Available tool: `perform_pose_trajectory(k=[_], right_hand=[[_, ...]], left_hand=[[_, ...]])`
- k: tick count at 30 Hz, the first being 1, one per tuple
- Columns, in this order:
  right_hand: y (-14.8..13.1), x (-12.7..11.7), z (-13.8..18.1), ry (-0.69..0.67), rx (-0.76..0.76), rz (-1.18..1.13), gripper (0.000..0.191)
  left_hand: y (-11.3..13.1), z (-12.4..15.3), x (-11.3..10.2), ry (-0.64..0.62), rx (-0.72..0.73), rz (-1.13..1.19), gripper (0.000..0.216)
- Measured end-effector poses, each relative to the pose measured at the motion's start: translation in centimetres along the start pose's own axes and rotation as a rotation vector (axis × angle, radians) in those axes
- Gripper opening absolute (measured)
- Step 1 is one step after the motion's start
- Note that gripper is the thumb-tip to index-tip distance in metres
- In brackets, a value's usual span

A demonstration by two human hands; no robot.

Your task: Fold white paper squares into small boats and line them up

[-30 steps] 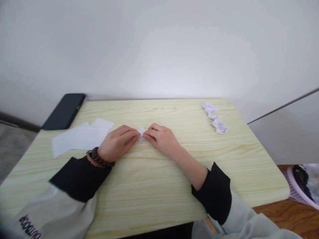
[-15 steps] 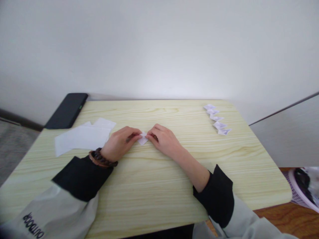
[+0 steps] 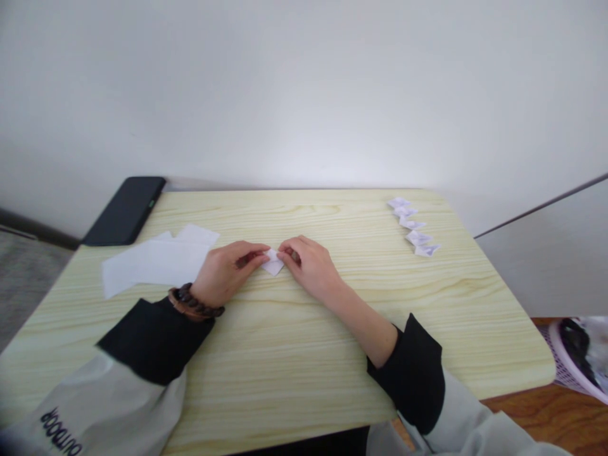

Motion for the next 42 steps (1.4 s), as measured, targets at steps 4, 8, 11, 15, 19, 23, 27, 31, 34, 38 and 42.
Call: perform_pose_trajectory(k=[4, 8, 11, 15, 19, 23, 27, 31, 34, 38, 42], right_hand=[[0.0, 0.0, -0.3, 0.013, 0.055, -0.004, 0.014], [-0.2, 0.1, -0.5, -0.006, 0.088, 0.009, 0.013], [-0.2, 0.3, -0.4, 0.004, 0.077, 0.013, 0.011], [-0.2, 0.7, -0.3, 0.032, 0.082, 0.020, 0.011], [-0.3, 0.8, -0.3, 0.021, 0.102, 0.075, 0.010], [-0.4, 0.7, -0.2, 0.027, 0.080, 0.111, 0.012], [-0.3, 0.8, 0.1, 0.026, 0.042, 0.130, 0.017], [-0.3, 0.7, 0.3, 0.025, 0.010, 0.119, 0.017], [-0.5, 0.5, 0.3, 0.013, -0.018, 0.127, 0.017], [-0.7, 0.3, 0.2, -0.007, -0.056, 0.118, 0.018], [-0.8, 0.2, 0.2, -0.010, -0.097, -0.008, 0.021]], left_hand=[[-0.2, 0.1, 0.1, 0.019, -0.008, -0.014, 0.024], [-0.4, 0.1, 0.4, 0.016, 0.009, -0.029, 0.022], [-0.4, 0.0, 0.5, 0.020, -0.009, -0.090, 0.020], [-0.2, -0.1, 0.4, 0.023, -0.064, -0.206, 0.019], [0.0, 0.0, 0.3, 0.000, -0.069, -0.239, 0.022], [-0.1, 0.2, 0.2, 0.028, -0.025, -0.253, 0.027], [-0.4, 0.1, 0.3, 0.023, -0.024, -0.191, 0.022], [-0.2, -0.1, 0.1, 0.002, -0.045, -0.070, 0.018], [0.0, -0.2, -0.1, -0.024, -0.117, 0.034, 0.017], [0.1, -0.2, -0.3, -0.050, -0.233, 0.222, 0.022], [0.0, -0.2, -0.5, -0.077, -0.264, 0.313, 0.029]])
Point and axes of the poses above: each hand's wrist, its own z-axis away from the middle knuckle, its own x-axis out of the palm, y = z × x, the point moved 2 cm from there along -z, towards the middle knuckle, and after that the axes turned 6 degrees about -x, right-handed, at the moved point
